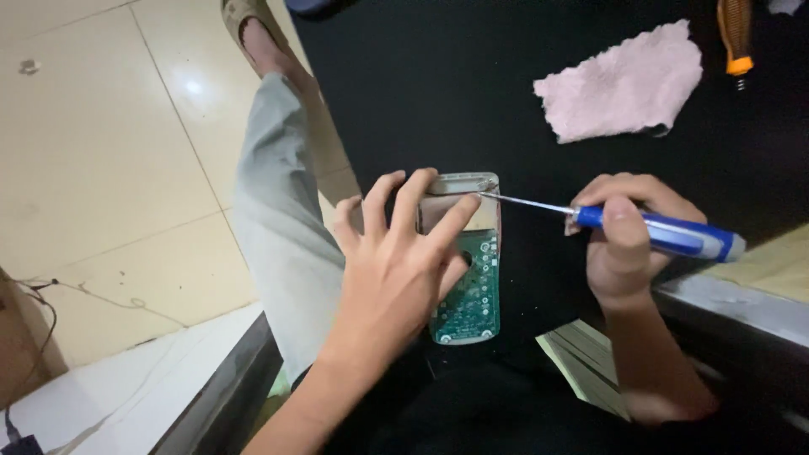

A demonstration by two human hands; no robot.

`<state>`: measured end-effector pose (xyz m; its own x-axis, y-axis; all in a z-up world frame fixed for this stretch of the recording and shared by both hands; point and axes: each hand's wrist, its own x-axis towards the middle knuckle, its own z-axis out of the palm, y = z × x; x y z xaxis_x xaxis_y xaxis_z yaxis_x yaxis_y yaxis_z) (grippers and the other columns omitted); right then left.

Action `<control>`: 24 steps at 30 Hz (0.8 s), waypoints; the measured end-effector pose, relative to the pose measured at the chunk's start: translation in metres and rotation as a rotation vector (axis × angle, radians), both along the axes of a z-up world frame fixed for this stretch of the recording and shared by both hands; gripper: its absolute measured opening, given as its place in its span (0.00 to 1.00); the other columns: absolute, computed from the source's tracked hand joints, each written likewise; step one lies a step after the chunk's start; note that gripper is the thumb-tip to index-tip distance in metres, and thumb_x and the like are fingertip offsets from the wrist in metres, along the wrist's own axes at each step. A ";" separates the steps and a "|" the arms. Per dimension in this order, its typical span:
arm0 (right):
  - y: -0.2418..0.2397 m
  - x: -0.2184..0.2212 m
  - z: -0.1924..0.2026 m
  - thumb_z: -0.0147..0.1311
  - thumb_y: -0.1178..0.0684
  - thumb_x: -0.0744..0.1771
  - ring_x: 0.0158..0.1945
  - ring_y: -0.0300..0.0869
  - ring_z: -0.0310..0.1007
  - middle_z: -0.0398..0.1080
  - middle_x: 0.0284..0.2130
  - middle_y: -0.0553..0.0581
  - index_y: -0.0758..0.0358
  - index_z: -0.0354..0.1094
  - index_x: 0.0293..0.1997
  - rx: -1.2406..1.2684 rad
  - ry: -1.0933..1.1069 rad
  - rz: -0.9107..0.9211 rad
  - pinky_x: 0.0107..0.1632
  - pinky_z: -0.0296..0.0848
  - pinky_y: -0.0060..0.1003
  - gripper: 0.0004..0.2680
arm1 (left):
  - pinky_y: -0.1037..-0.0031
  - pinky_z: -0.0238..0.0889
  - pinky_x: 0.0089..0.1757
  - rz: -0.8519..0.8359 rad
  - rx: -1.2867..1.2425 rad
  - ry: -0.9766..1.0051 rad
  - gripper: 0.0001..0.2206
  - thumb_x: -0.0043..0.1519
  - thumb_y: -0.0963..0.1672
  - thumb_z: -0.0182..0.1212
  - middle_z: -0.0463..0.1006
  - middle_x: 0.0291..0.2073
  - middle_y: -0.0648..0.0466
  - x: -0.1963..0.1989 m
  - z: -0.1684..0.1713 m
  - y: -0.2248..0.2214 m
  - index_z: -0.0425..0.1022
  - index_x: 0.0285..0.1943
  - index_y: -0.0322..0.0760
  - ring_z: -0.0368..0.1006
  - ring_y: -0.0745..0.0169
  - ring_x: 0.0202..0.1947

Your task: Reassembling a calculator by placing the PCB and screen into the front housing and using a screwdriver to fasten them.

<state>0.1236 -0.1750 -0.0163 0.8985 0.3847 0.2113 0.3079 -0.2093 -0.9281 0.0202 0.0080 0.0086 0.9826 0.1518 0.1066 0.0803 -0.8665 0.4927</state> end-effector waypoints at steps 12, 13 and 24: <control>0.004 0.007 0.002 0.36 0.54 0.66 0.17 0.35 0.56 0.60 0.22 0.55 0.63 0.55 0.32 0.090 0.225 -0.121 0.22 0.62 0.25 0.06 | 0.46 0.44 0.47 0.080 -0.059 -0.067 0.19 0.52 0.53 0.57 0.61 0.51 0.47 0.002 -0.004 -0.001 0.70 0.51 0.48 0.53 0.47 0.52; 0.007 0.007 0.004 0.36 0.54 0.66 0.17 0.35 0.56 0.60 0.22 0.55 0.63 0.55 0.32 0.095 0.218 -0.124 0.22 0.62 0.25 0.06 | 0.46 0.44 0.47 0.076 -0.055 -0.074 0.19 0.52 0.53 0.57 0.61 0.51 0.47 0.002 -0.004 0.001 0.70 0.51 0.48 0.53 0.47 0.52; 0.009 0.004 0.008 0.36 0.55 0.65 0.17 0.36 0.55 0.60 0.22 0.57 0.64 0.56 0.30 0.125 0.267 -0.222 0.22 0.62 0.25 0.06 | 0.50 0.42 0.48 0.068 -0.094 -0.085 0.18 0.51 0.51 0.60 0.63 0.50 0.47 0.002 -0.005 0.000 0.71 0.49 0.46 0.54 0.47 0.52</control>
